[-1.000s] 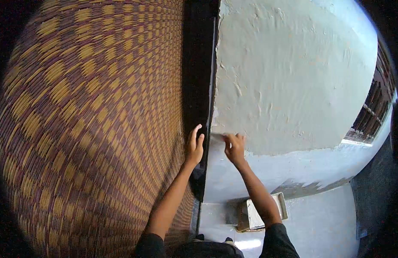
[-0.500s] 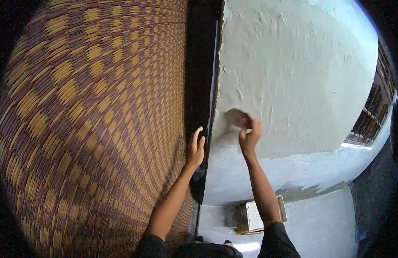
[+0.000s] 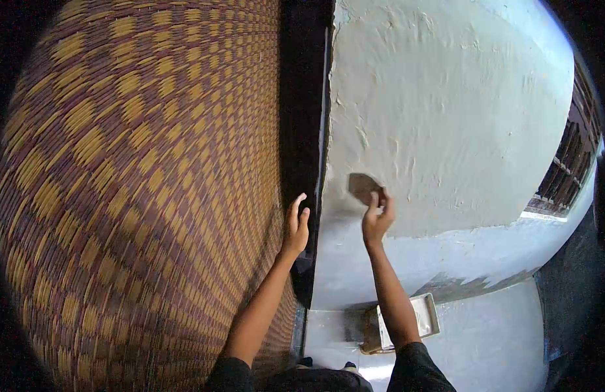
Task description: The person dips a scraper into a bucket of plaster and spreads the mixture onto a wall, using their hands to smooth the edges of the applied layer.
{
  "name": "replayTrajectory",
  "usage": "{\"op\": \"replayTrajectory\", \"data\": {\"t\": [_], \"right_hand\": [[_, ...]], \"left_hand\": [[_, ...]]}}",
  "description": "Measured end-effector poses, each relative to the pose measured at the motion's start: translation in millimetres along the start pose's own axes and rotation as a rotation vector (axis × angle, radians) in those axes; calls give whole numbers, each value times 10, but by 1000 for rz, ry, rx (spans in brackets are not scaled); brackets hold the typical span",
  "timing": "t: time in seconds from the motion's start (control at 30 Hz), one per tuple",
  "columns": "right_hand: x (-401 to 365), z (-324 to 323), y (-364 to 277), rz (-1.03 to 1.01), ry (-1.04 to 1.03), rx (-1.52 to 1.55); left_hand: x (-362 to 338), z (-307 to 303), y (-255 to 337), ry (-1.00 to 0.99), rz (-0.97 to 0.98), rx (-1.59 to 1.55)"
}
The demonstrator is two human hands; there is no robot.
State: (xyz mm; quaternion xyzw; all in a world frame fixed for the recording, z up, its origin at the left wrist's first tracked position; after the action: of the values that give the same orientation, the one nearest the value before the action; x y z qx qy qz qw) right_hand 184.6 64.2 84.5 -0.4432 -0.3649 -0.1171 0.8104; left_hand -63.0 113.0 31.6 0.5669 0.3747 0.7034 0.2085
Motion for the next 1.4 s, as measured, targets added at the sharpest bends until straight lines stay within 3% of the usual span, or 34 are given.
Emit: {"op": "replayTrajectory", "data": {"t": [0.1,0.13,0.2,0.3,0.4,0.53,0.67,0.73,0.8,0.83,0.87,0.93,1.03,1.07,1.13,1.27,1.33,1.4], "right_hand": [[-530,241,-97,-352,-396,-86],[-658,252,-36,-461,-407,-186],[-527,127,212,-417,-233,-223],[-220,-230,522,135,97,-7],[-419,-200,433,35,-26,30],[-797,117,120,-396,-359,-152],[-253,-338,444,135,146,-19],[-200,-425,461,162,187,54],[-430,-193,425,-56,-118,10],[-613,-66,327,-347,-212,-13],[-704,81,36,-436,-400,-98],[-666,100,210,-418,-364,-197],[-140,-349,451,87,98,-90],[-54,-478,395,156,237,-3],[-97,-474,387,211,194,100],[-667,90,9,-439,-420,-12],[-645,146,44,-466,-457,-181],[-210,-107,306,-225,-89,-207]], "left_hand": [[-6,54,-23,-10,-23,-38],[-10,69,-21,-16,-29,-33],[0,62,27,-24,-29,-24],[13,8,85,-25,13,58],[0,13,34,-17,-25,30],[-38,66,64,-36,-13,35],[-30,11,97,-29,53,68],[1,-8,50,-18,34,64],[-19,33,13,-16,6,57],[-18,61,14,-12,12,48],[-20,84,21,-9,19,39],[-35,120,39,-15,18,20],[-48,82,46,-10,43,25],[-24,69,-12,-5,43,26],[-28,35,-112,2,60,73],[-66,151,-10,-4,49,56],[-88,184,27,-10,41,25],[-94,146,4,-15,36,36]]}}
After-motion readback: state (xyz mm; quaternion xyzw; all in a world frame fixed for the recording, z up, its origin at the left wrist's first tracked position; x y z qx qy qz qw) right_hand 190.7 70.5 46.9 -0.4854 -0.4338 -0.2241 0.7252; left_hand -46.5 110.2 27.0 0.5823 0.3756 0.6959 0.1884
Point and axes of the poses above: each hand's wrist, its own x-axis towards the middle knuckle, its own z-axis out of the palm, y = z × x, the point moved 9 cm from there along x, towards the middle knuckle, and after that the axes turned 14 degrees about y, right-handed, at the moved point
